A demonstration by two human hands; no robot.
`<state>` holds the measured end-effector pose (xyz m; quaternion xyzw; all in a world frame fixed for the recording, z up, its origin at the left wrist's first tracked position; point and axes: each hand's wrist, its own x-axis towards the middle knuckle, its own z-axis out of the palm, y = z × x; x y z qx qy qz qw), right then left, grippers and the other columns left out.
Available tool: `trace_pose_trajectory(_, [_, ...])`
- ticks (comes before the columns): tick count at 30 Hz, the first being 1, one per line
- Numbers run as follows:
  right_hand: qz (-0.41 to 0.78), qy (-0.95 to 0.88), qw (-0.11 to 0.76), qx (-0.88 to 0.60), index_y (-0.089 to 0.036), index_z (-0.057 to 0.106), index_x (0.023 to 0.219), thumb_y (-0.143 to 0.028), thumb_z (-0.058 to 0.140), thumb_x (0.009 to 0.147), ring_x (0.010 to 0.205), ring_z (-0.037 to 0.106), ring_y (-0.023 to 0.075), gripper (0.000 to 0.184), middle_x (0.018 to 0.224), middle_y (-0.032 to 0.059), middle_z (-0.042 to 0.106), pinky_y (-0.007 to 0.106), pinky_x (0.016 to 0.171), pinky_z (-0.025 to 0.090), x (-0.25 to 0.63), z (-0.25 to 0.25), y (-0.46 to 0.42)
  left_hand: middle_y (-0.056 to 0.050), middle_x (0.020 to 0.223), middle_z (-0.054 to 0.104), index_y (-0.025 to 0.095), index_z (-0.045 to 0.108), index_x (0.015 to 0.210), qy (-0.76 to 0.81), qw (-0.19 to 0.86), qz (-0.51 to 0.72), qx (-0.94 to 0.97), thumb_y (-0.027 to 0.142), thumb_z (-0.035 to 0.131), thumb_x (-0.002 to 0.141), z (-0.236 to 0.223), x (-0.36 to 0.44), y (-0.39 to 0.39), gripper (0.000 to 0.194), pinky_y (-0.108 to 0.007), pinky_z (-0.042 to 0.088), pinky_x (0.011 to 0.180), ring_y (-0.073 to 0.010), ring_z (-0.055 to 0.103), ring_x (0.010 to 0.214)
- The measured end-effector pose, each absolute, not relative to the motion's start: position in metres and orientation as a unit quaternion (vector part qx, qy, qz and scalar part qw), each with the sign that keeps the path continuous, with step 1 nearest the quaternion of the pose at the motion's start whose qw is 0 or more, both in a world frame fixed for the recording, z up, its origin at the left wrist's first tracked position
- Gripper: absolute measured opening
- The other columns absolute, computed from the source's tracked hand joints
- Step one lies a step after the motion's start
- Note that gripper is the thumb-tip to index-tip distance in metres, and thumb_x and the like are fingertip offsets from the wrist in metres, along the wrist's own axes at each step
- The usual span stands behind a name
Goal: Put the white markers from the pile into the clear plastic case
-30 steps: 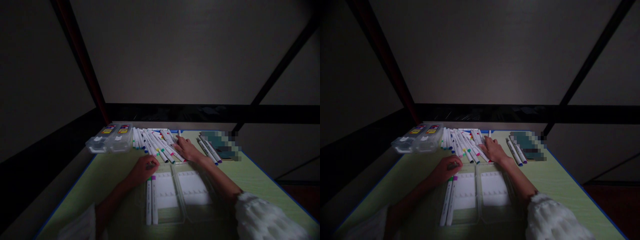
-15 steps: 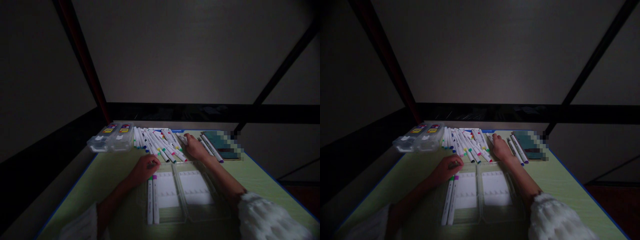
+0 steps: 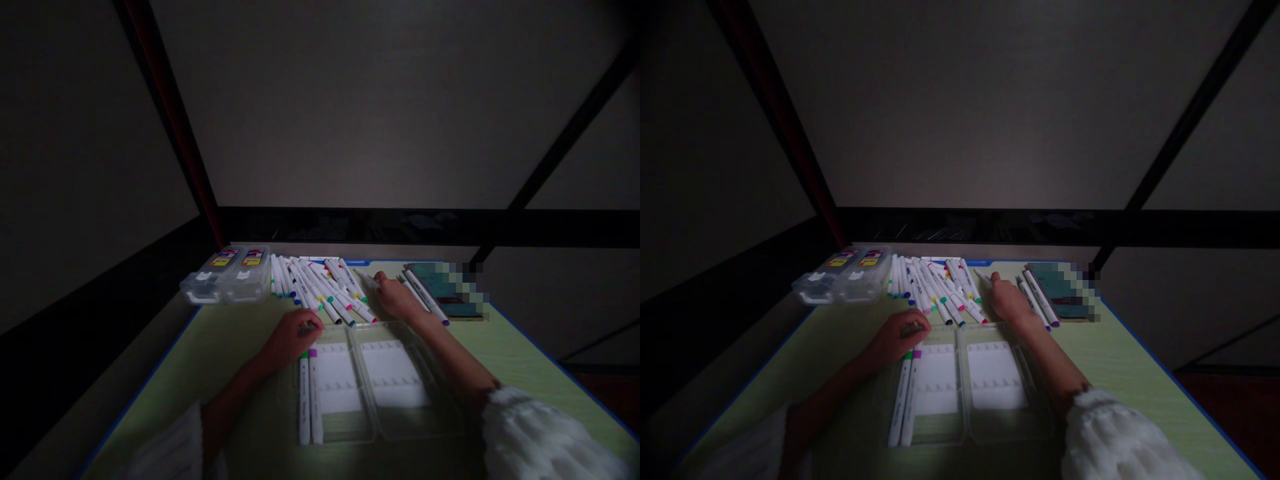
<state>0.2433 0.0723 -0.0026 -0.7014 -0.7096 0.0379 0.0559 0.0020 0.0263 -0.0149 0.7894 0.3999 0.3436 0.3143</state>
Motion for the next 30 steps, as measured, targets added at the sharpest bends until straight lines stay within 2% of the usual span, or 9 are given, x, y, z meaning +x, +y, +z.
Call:
trace_pose_trajectory(2, [0.037,-0.710,0.057,-0.701,-0.008,0.039,0.112,-0.014,0.030,0.084,0.082,0.060,0.0252,0.030,0.090,0.0192,0.062,0.029,0.063,0.037,0.242,0.002,0.066,-0.003,0.068,0.062,0.013,0.059,0.065,0.401,0.314,0.341,0.790,0.013,0.052,0.067,-0.015,0.002,0.026,0.007,-0.023,0.042,0.068,-0.0129,0.056,0.069])
trace_pose_trajectory(7, [0.030,-0.727,0.086,-0.680,-0.012,0.035,0.116,-0.019,0.029,0.087,0.086,0.059,0.0228,0.031,0.090,0.0141,0.062,0.026,0.065,0.035,0.232,0.019,0.037,-0.003,0.068,0.062,0.013,0.059,0.065,0.407,0.313,0.332,0.791,0.014,0.052,0.068,-0.014,0.002,0.024,0.008,-0.023,0.042,0.065,-0.0129,0.056,0.068])
trace_pose_trajectory(11, [0.054,-0.752,0.133,-0.643,-0.014,0.037,0.111,-0.020,0.030,0.087,0.073,0.059,0.0208,0.026,0.081,0.0093,0.063,0.025,0.059,0.032,0.217,0.030,0.004,-0.003,0.070,0.063,0.014,0.059,0.066,0.416,0.315,0.349,0.779,0.015,0.051,0.069,-0.011,0.001,0.021,0.008,-0.024,0.042,0.068,-0.0135,0.057,0.070])
trace_pose_trajectory(14, [0.063,-0.765,0.167,-0.618,-0.015,0.037,0.108,-0.019,0.030,0.087,0.073,0.058,0.0193,0.022,0.083,0.0085,0.063,0.024,0.059,0.032,0.207,0.032,-0.020,-0.003,0.076,0.063,0.015,0.059,0.069,0.427,0.312,0.389,0.754,0.017,0.052,0.069,-0.009,-0.001,0.020,0.007,-0.026,0.042,0.073,-0.0144,0.057,0.074])
trace_pose_trajectory(19, [0.095,-0.772,0.166,-0.607,-0.016,0.039,0.104,-0.017,0.030,0.087,0.071,0.059,0.0186,0.019,0.084,0.0080,0.063,0.024,0.057,0.031,0.197,0.027,-0.046,-0.003,0.077,0.062,0.015,0.058,0.075,0.431,0.331,0.424,0.724,0.020,0.052,0.071,-0.007,0.000,0.018,0.009,-0.028,0.041,0.076,-0.0150,0.057,0.079])
trace_pose_trajectory(24, [0.066,-0.786,0.151,-0.595,-0.017,0.041,0.105,-0.017,0.030,0.086,0.067,0.058,0.0191,0.021,0.081,0.0064,0.063,0.025,0.055,0.031,0.194,0.026,-0.054,-0.002,0.078,0.062,0.015,0.057,0.082,0.406,0.378,0.441,0.705,0.019,0.053,0.070,-0.010,0.005,0.019,0.013,-0.027,0.042,0.077,-0.0144,0.058,0.078])
trace_pose_trajectory(30, [0.061,-0.800,0.151,-0.577,-0.016,0.042,0.107,-0.014,0.031,0.085,0.069,0.057,0.0187,0.025,0.081,0.0072,0.063,0.026,0.060,0.034,0.190,0.024,-0.058,-0.001,0.074,0.062,0.015,0.056,0.090,0.380,0.440,0.453,0.676,0.022,0.058,0.069,-0.013,0.003,0.022,0.022,-0.026,0.043,0.072,-0.0137,0.058,0.075])
